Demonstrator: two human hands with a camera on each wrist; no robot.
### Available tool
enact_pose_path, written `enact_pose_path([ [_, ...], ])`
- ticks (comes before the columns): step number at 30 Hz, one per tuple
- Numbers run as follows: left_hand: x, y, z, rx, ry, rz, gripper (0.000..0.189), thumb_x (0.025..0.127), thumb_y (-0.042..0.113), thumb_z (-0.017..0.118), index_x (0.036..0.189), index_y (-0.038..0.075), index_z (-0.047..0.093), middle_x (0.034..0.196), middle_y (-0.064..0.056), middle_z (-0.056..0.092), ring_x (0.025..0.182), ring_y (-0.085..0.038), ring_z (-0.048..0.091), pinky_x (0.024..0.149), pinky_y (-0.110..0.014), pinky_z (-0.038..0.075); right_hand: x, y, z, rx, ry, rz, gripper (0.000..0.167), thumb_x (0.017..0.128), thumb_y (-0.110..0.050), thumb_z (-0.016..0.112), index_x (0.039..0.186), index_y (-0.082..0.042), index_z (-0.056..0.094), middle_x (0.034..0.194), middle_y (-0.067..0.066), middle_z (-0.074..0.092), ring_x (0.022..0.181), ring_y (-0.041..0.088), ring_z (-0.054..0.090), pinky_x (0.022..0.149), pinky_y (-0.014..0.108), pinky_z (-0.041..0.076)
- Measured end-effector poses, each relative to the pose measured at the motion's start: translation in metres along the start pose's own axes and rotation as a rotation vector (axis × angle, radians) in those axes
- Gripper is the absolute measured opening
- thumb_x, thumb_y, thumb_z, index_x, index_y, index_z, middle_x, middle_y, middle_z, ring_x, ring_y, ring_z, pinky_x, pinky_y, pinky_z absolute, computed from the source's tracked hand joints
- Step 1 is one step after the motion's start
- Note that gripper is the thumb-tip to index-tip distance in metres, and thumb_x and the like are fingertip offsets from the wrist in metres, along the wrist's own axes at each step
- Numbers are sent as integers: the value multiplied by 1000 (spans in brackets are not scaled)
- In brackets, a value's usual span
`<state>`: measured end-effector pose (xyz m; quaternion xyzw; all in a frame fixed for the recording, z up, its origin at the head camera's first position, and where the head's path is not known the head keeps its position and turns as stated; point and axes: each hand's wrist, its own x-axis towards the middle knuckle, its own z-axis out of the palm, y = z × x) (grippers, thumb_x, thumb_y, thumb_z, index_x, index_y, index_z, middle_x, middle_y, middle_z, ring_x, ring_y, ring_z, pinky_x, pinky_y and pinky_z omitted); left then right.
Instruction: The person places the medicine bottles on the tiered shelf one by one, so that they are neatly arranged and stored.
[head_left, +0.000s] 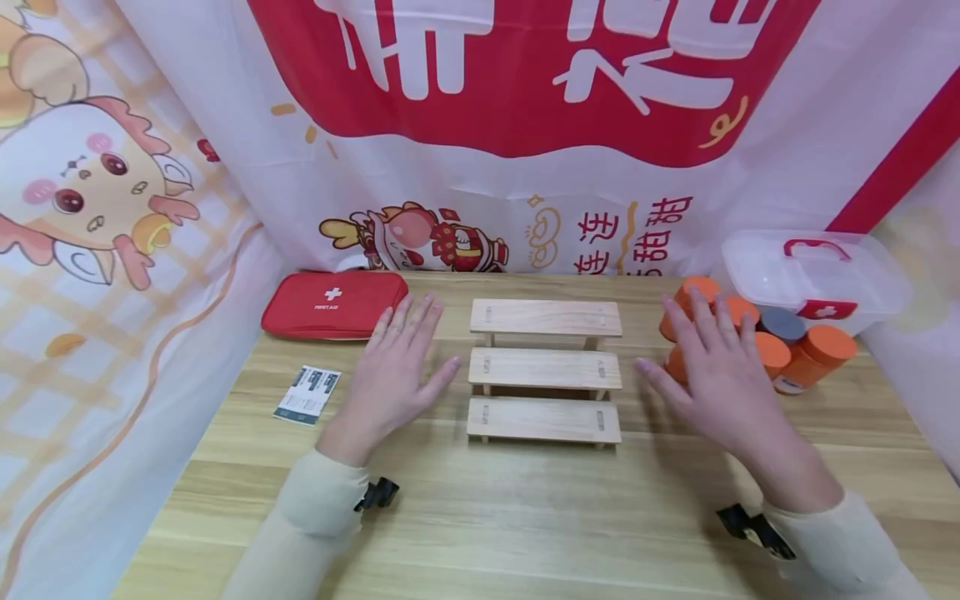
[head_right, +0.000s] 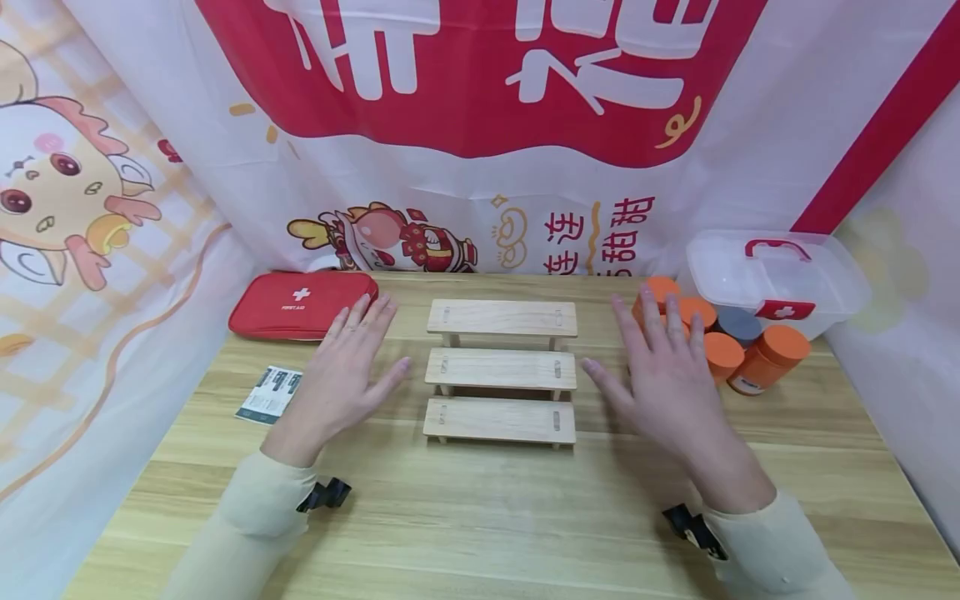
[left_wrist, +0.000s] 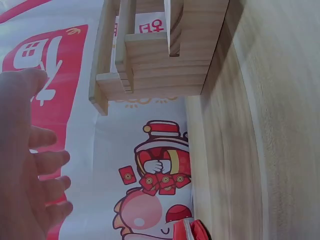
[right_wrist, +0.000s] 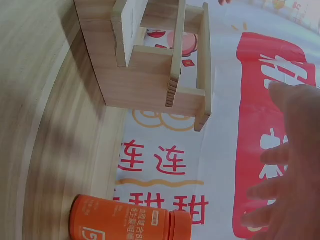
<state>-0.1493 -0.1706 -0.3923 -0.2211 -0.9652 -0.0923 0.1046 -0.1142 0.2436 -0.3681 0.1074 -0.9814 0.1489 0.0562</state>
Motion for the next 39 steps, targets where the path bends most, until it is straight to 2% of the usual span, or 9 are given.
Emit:
enact_pose_path([
  [3, -4, -1, -3, -66, 40, 10, 80, 111, 56, 46, 173, 11, 22, 181, -9, 22, 167, -35, 24, 138, -52, 22, -2, 2, -3, 59, 51, -3, 91, 106, -57, 60, 174, -12, 19, 181, 22, 10, 165, 53, 10, 135, 71, -4],
  [6, -6, -1, -4, -168, 96, 4, 76, 109, 50, 54, 170, 9, 33, 176, -10, 37, 161, -37, 39, 133, -55, 35, -6, 6, -5, 130, 128, -7, 83, 105, -45, 67, 171, -11, 29, 178, 22, 25, 162, 51, 25, 131, 75, 18],
  [8, -7, -2, -5, -241, 135, -10, 71, 108, 46, 59, 166, 9, 42, 170, -11, 47, 154, -38, 49, 127, -56, 44, -9, 9, -5, 156, 208, -27, 75, 103, -34, 72, 167, -10, 40, 172, 23, 38, 141, 48, 54, 117, 67, 49],
  [12, -10, -3, -5, -392, 167, -44, 58, 106, 37, 66, 156, 7, 55, 156, -12, 63, 143, -35, 62, 119, -54, 53, -15, 14, -2, 217, 354, -56, 62, 100, -21, 77, 157, -10, 56, 157, 21, 59, 116, 44, 67, 94, 52, 63],
  [15, -12, -5, -4, -481, 164, -53, 47, 106, 32, 67, 146, 6, 64, 143, -12, 72, 133, -32, 69, 114, -53, 57, -18, 19, 0, 285, 449, -75, 53, 96, -13, 79, 147, -9, 65, 144, 19, 69, 127, 34, 67, 114, 26, 53],
  [18, -15, -7, -3, -554, 138, -65, 39, 106, 29, 69, 138, 6, 70, 133, -10, 77, 123, -28, 74, 109, -51, 61, -21, 27, 1, 355, 509, -94, 50, 92, -4, 82, 140, -7, 70, 136, 20, 73, 130, 2, 63, 106, -4, 33],
  [21, -18, -8, -3, -642, 78, -95, 36, 106, 28, 71, 136, 8, 71, 128, -5, 78, 119, -24, 75, 107, -49, 62, -25, 35, 2, 412, 519, -75, 48, 92, 1, 80, 139, -7, 72, 135, 20, 74, 124, -22, 50, 101, -6, 37],
  [28, -24, -15, 4, -744, -151, -140, 43, 105, 32, 72, 143, 12, 67, 137, -5, 74, 128, -27, 70, 115, -54, 56, -37, 55, 4, 498, 500, 60, 43, 100, -4, 74, 142, -12, 71, 133, -31, 65, 120, -15, 57, 89, -4, 46],
  [39, -26, -16, 22, -755, -374, -133, 52, 101, 36, 77, 146, 11, 65, 145, -3, 70, 136, -28, 65, 120, -56, 51, -52, 79, 9, 497, 590, 131, 42, 97, 0, 76, 138, -6, 73, 128, -36, 64, 115, -13, 59, 99, -2, 43],
])
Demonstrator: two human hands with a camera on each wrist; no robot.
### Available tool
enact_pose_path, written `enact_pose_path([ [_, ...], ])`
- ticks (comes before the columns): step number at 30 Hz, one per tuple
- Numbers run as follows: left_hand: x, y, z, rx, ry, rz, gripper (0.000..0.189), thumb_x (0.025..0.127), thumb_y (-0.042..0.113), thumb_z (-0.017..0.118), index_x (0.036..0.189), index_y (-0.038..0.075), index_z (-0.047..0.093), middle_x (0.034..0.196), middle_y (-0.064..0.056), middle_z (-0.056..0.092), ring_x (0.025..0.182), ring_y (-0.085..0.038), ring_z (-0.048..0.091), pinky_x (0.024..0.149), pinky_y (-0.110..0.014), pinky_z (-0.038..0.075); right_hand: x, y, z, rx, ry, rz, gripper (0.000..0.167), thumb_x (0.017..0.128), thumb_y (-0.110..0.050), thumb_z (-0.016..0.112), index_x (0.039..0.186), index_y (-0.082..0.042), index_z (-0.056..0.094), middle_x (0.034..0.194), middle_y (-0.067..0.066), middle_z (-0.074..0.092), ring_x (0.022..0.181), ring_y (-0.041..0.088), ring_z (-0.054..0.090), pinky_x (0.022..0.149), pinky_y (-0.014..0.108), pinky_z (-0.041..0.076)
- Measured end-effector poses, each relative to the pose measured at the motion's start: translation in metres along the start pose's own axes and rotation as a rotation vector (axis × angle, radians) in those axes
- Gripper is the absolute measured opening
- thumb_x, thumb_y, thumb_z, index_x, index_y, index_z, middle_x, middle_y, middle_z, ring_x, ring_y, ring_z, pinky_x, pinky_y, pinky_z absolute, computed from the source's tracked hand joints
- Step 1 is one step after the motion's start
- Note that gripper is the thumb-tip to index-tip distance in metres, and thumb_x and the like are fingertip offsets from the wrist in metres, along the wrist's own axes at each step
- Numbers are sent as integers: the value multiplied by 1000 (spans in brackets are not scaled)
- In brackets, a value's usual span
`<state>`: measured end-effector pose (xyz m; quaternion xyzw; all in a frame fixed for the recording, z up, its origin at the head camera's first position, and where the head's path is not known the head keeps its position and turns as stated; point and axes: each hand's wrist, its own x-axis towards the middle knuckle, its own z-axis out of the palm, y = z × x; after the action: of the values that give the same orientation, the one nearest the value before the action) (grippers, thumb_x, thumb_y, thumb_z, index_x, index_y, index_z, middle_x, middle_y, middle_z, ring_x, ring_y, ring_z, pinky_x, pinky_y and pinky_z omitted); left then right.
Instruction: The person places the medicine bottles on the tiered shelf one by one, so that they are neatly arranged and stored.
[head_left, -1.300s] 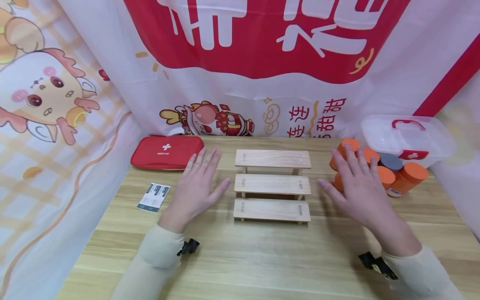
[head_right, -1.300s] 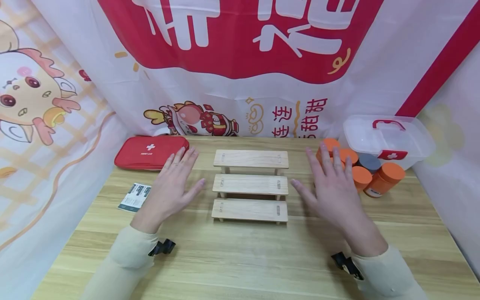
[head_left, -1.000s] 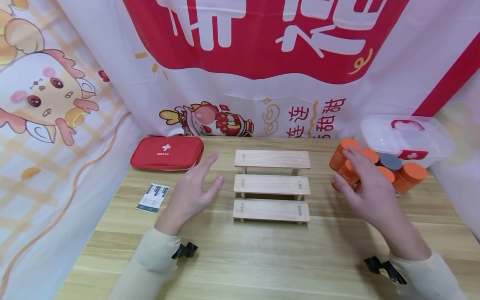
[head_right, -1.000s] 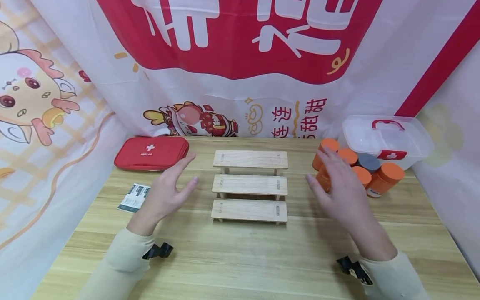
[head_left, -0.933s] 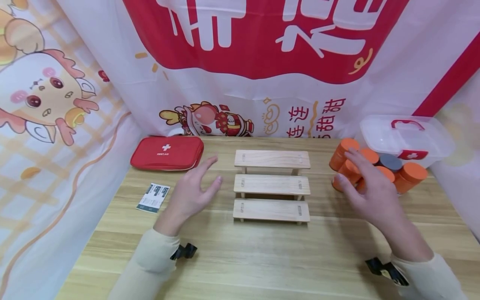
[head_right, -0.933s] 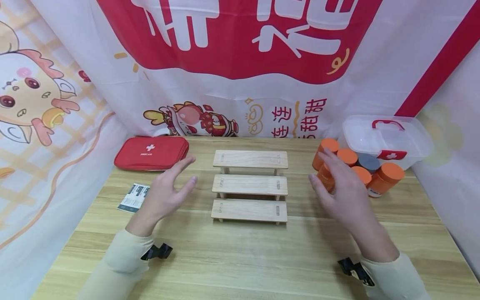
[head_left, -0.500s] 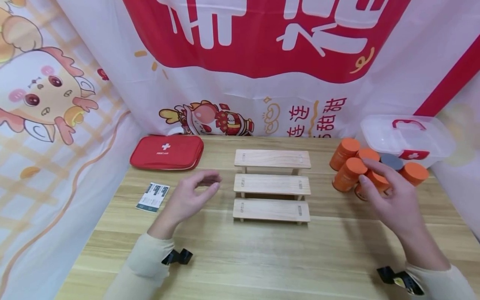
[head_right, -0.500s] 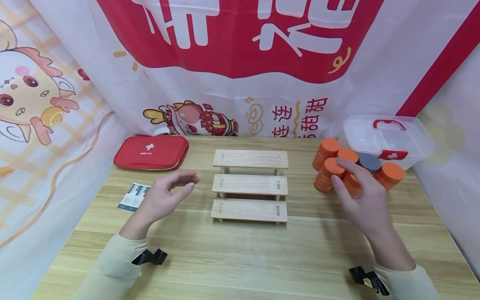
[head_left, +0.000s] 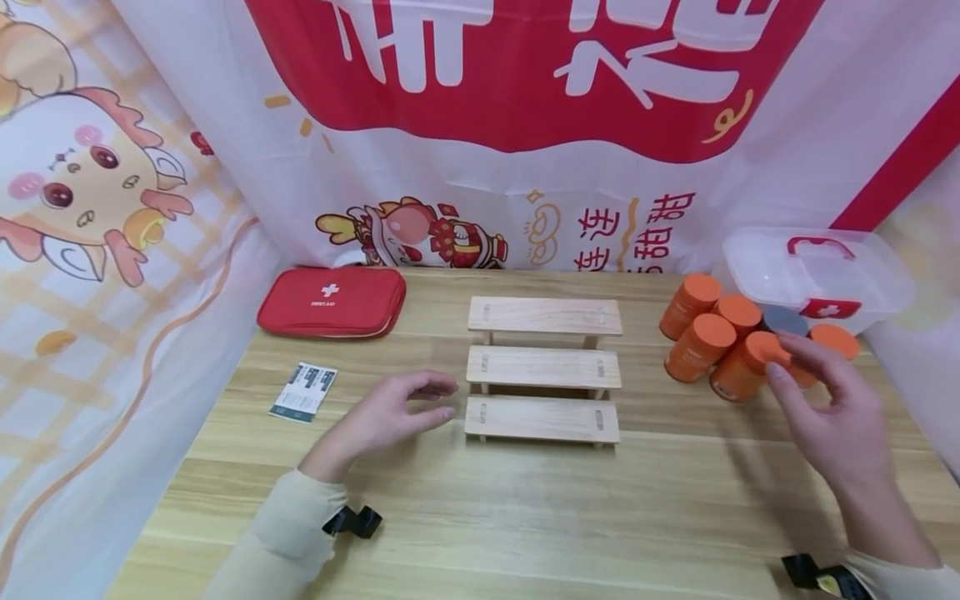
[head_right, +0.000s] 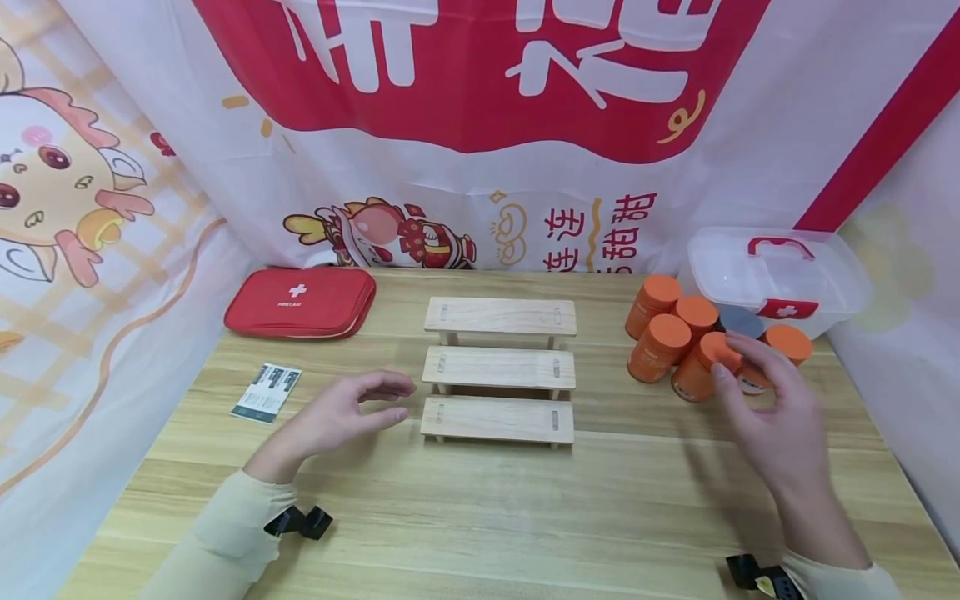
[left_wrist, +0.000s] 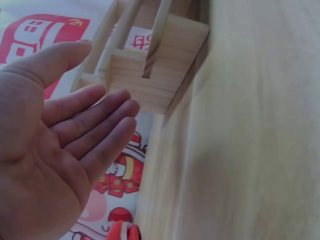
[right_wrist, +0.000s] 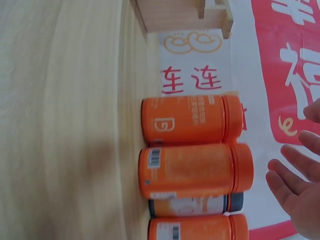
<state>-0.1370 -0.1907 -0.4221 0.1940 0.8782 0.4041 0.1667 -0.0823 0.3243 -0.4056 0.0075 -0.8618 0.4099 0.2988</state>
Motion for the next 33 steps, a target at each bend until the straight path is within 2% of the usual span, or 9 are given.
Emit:
enact_pose_path([
  [4, 2, -3, 4, -17, -37, 7, 57, 101, 36, 78, 149, 10, 63, 146, -3, 69, 136, -27, 65, 120, -54, 51, -1, 7, -4, 4, 48, 26, 41, 96, 2, 77, 137, -3, 73, 127, -34, 66, 115, -11, 60, 105, 0, 44],
  [7, 5, -5, 7, -34, -53, 29, 58, 101, 35, 78, 150, 8, 62, 147, -6, 69, 135, -28, 66, 119, -54, 52, -2, 11, -7, -18, 53, 142, 43, 98, -4, 78, 140, -7, 71, 131, -23, 69, 114, -10, 59, 105, 0, 43],
  [9, 6, -6, 9, -44, -64, 40, 59, 101, 34, 78, 151, 8, 61, 147, -7, 69, 135, -29, 67, 119, -53, 53, -2, 15, -9, -52, 31, 257, 46, 100, -13, 78, 145, -14, 69, 137, -16, 69, 113, -12, 56, 103, -2, 42],
  [12, 7, -7, 13, -56, -82, 46, 61, 101, 33, 77, 153, 6, 58, 147, -9, 68, 133, -29, 68, 118, -51, 54, -3, 20, -12, -94, -29, 382, 52, 103, -24, 76, 152, -18, 62, 150, -5, 66, 112, -16, 52, 98, -5, 41],
  [18, 8, -8, 18, -77, -105, 36, 65, 100, 29, 79, 155, 3, 55, 148, -15, 67, 133, -33, 68, 117, -50, 55, -2, 29, -12, -105, -164, 462, 65, 104, -39, 73, 161, -18, 51, 160, 3, 58, 115, -17, 52, 91, -6, 44],
  [22, 10, -10, 21, -90, -114, 29, 66, 100, 28, 79, 155, 1, 54, 148, -17, 66, 133, -35, 68, 117, -52, 55, 1, 32, -11, -87, -238, 537, 73, 104, -48, 70, 167, -24, 43, 168, 11, 49, 136, 10, 59, 81, -4, 49],
  [25, 11, -11, 23, -97, -122, 19, 66, 100, 27, 79, 155, 0, 54, 147, -17, 67, 133, -34, 68, 116, -51, 55, 3, 33, -8, -93, -268, 577, 78, 104, -53, 66, 170, -23, 36, 172, 18, 42, 149, 37, 51, 77, -2, 51],
  [28, 12, -11, 25, -107, -128, 12, 65, 100, 24, 79, 155, -1, 53, 146, -17, 68, 132, -33, 68, 116, -50, 56, 3, 36, -4, -101, -284, 595, 83, 104, -56, 64, 171, -20, 32, 172, 21, 39, 148, 46, 48, 74, -1, 52],
  [33, 14, -11, 27, -117, -129, 4, 63, 100, 21, 79, 153, -1, 55, 144, -17, 69, 131, -32, 69, 115, -49, 57, 4, 43, 1, -91, -301, 613, 86, 103, -59, 63, 172, -22, 29, 173, 21, 38, 148, 47, 48, 74, 1, 55],
])
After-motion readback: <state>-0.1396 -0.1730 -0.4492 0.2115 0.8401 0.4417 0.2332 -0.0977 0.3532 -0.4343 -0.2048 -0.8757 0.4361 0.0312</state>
